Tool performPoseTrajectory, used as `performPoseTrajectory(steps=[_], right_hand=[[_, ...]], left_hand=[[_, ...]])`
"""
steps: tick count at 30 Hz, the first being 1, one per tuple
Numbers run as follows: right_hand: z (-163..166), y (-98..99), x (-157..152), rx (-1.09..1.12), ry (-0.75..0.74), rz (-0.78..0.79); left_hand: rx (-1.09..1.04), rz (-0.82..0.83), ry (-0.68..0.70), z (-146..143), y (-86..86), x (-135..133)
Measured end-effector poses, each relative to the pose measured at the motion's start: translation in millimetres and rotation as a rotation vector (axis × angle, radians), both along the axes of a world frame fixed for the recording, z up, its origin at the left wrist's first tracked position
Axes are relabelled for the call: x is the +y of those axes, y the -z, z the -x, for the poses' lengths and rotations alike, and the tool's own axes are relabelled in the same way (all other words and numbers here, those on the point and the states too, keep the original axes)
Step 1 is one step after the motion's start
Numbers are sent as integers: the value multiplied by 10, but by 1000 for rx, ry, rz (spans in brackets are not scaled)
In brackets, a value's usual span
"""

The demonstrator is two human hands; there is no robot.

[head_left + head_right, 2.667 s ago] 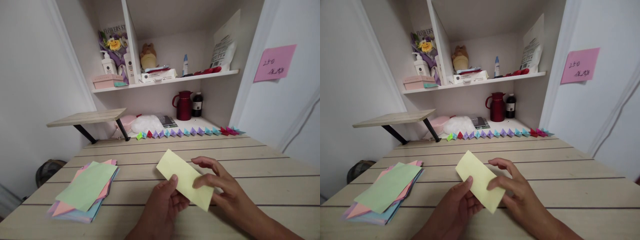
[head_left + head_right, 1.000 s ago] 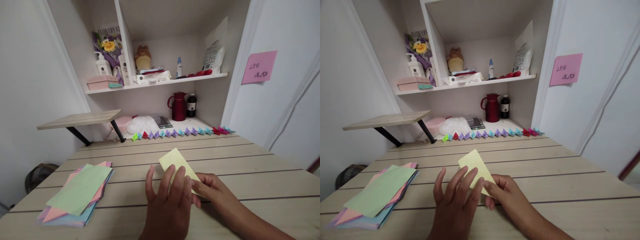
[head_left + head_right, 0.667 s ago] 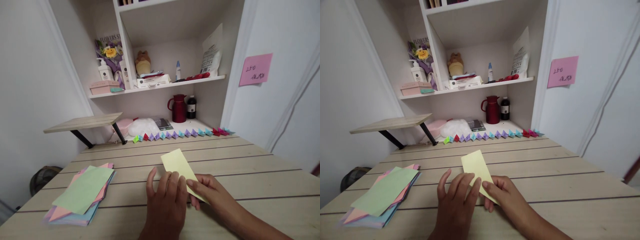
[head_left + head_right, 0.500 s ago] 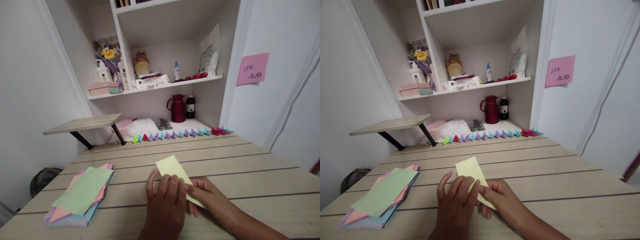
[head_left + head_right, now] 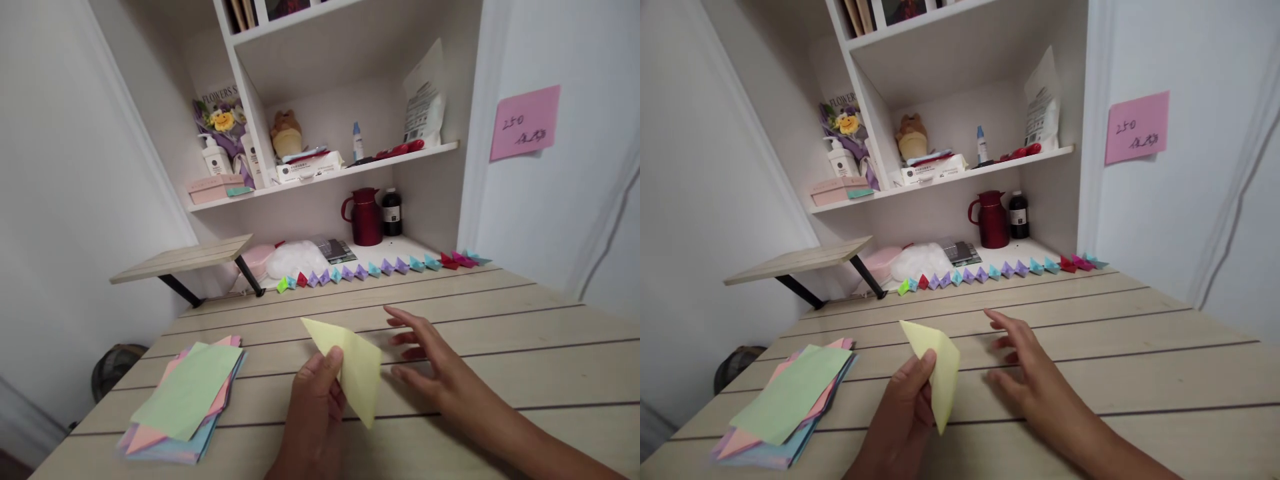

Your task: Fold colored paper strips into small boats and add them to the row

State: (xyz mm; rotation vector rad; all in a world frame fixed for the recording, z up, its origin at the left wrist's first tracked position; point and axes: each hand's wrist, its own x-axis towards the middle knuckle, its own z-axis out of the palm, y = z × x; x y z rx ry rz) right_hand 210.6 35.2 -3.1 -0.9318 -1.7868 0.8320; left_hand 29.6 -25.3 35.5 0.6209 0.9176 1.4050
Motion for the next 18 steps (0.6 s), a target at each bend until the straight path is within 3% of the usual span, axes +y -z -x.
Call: performPoseTrajectory(steps=[6, 9, 18], right_hand=[[-20, -158, -194, -246, 24, -609], [-56, -253, -211, -380, 13, -784], [-72, -245, -207, -425, -89, -698]], left_hand=[[101, 18, 36, -39, 149, -7], [80, 13, 59, -64, 175, -26], [30, -1, 95, -60, 170, -46]])
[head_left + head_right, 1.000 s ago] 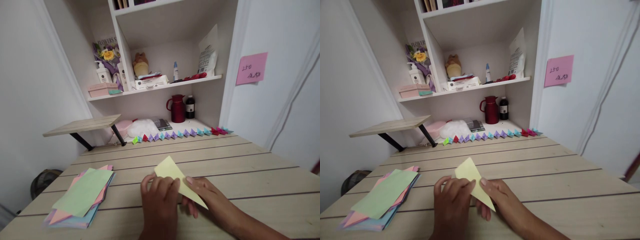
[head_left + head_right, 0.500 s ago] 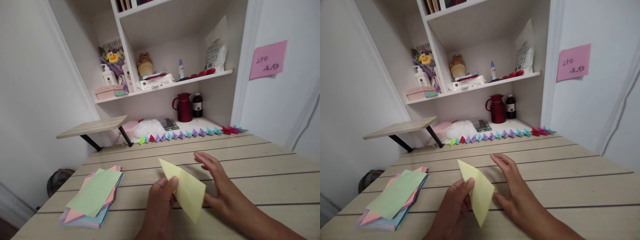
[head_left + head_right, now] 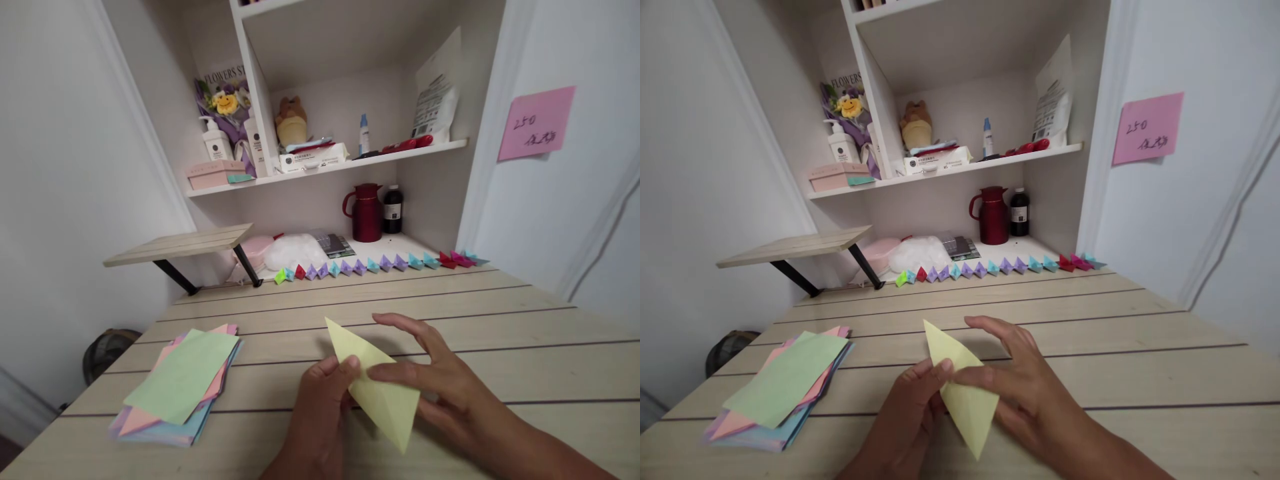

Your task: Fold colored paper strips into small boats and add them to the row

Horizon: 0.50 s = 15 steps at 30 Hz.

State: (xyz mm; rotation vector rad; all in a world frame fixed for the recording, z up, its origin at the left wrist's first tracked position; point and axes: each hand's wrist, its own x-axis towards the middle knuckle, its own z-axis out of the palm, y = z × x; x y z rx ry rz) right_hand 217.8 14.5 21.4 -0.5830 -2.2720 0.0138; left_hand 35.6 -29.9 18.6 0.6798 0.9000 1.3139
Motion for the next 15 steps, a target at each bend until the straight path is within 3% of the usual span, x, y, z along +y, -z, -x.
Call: performPoseTrajectory(steps=[5, 9, 15], right_hand=[[12, -4, -5, -1, -89, 73], [37, -16, 8, 85, -7, 369], [89, 57, 63, 200, -49, 754]], left_hand=[[-46, 20, 82, -24, 32, -4], [-59, 16, 79, -36, -1, -18], [-5, 13, 72, -36, -26, -31]])
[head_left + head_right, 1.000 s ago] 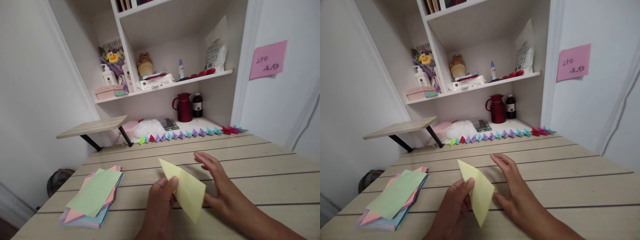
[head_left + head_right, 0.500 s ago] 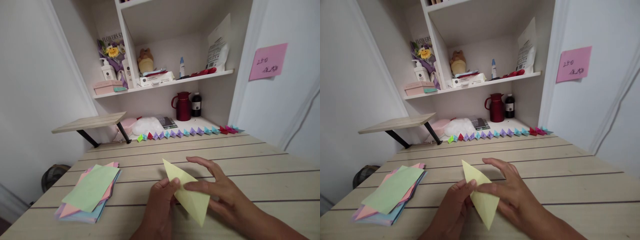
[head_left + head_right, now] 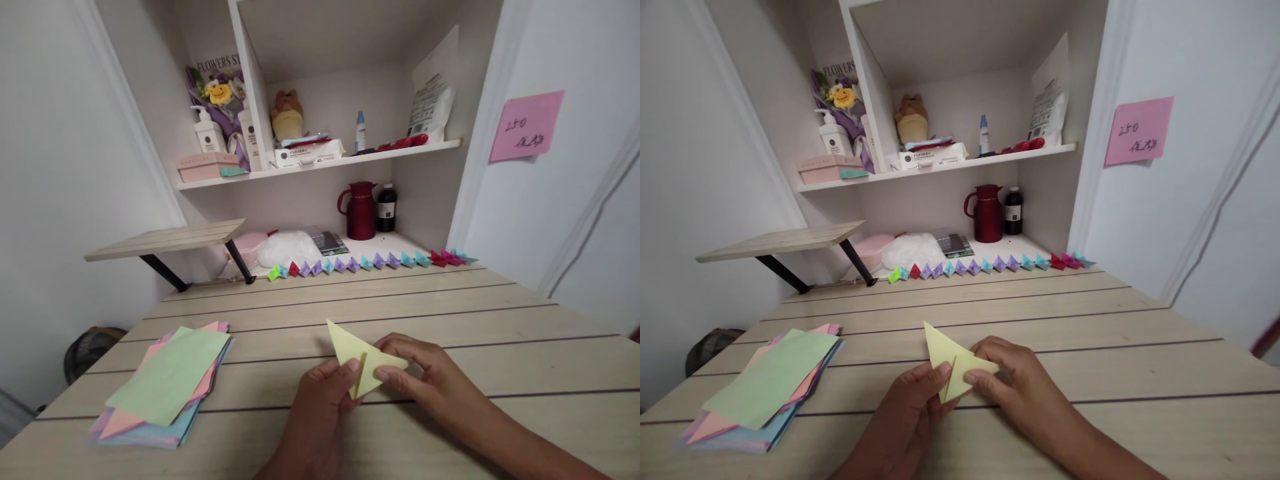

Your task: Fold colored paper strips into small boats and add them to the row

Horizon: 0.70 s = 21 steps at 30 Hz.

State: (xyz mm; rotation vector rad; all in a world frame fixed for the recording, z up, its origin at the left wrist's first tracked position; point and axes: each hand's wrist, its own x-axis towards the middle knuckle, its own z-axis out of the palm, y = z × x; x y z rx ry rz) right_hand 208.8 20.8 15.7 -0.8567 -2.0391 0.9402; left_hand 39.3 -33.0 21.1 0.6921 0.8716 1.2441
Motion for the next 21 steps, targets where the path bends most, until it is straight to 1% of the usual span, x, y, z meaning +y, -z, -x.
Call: performPoseTrajectory(steps=[2, 4, 8, 11, 15, 18, 21], right_hand=[[12, 54, 8, 27, 44, 91], [21, 96, 6, 74, 76, 150], [36, 121, -5, 160, 73, 194], [42, 114, -5, 177, 69, 223], [44, 104, -7, 187, 104, 220], [48, 86, -29, 204, 100, 254], [60, 61, -58, 222, 98, 289]], left_hand=[[-3, 3, -14, -7, -17, -5], [-18, 0, -14, -15, -38, -8], [-14, -6, 1, -19, -53, -7], [22, -13, 2, -11, -13, 11], [55, -44, -6, -9, 89, 75], [52, -54, -41, -16, 151, 127], [84, -57, -77, -21, 163, 147]])
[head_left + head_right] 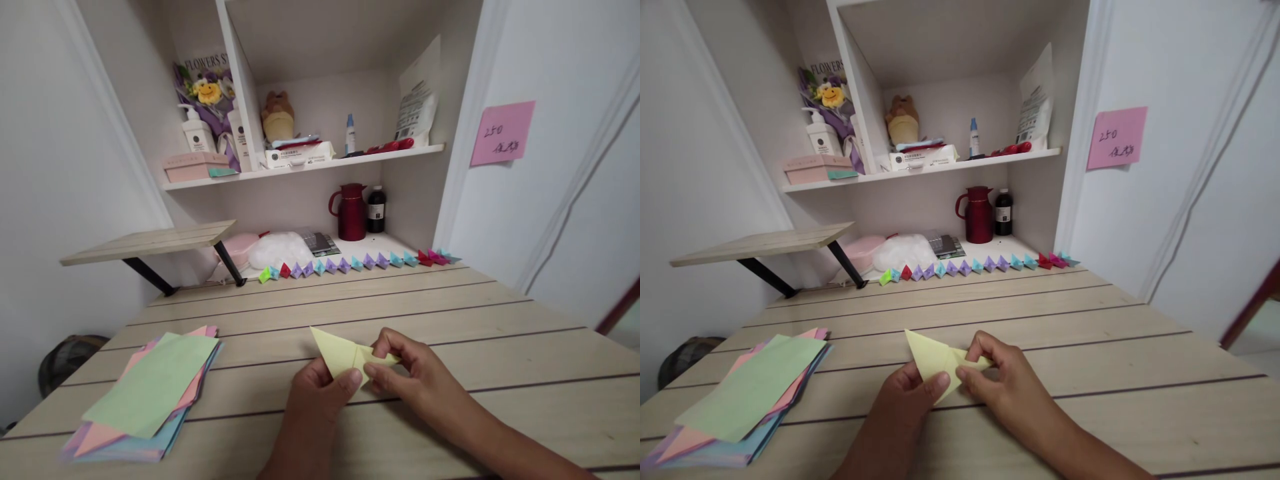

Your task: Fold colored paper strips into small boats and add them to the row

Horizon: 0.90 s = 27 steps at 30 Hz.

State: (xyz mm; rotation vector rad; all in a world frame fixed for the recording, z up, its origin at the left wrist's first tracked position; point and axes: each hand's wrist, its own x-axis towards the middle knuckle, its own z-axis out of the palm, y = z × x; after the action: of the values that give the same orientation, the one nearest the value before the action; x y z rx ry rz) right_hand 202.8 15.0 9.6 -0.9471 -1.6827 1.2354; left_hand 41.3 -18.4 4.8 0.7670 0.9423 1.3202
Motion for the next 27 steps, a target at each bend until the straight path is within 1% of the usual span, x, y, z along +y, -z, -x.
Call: performPoseTrajectory(steps=[4, 7, 12, 14, 17, 20, 23, 27], right_hand=[[22, -23, -19, 61, -35, 61], [20, -37, -11, 107, -70, 105], [-46, -80, 36, 152, -58, 55], [-73, -97, 65, 154, -32, 43], [-98, -113, 100, 141, 62, 32], [-111, -117, 90, 138, 136, -22], [-110, -119, 27, 107, 103, -65], [-56, -128, -58, -24, 35, -126]], left_hand=[[61, -9, -89, -3, -44, -27], [44, -9, -131, 8, -75, -41], [-15, 23, -211, 86, -100, -6], [-28, 19, -228, 121, -114, 6], [-32, 7, -221, 139, -132, 4], [-11, 20, -192, 120, -125, -4], [20, 16, -181, 95, -107, -5], [103, -5, -176, 75, -117, -19]])
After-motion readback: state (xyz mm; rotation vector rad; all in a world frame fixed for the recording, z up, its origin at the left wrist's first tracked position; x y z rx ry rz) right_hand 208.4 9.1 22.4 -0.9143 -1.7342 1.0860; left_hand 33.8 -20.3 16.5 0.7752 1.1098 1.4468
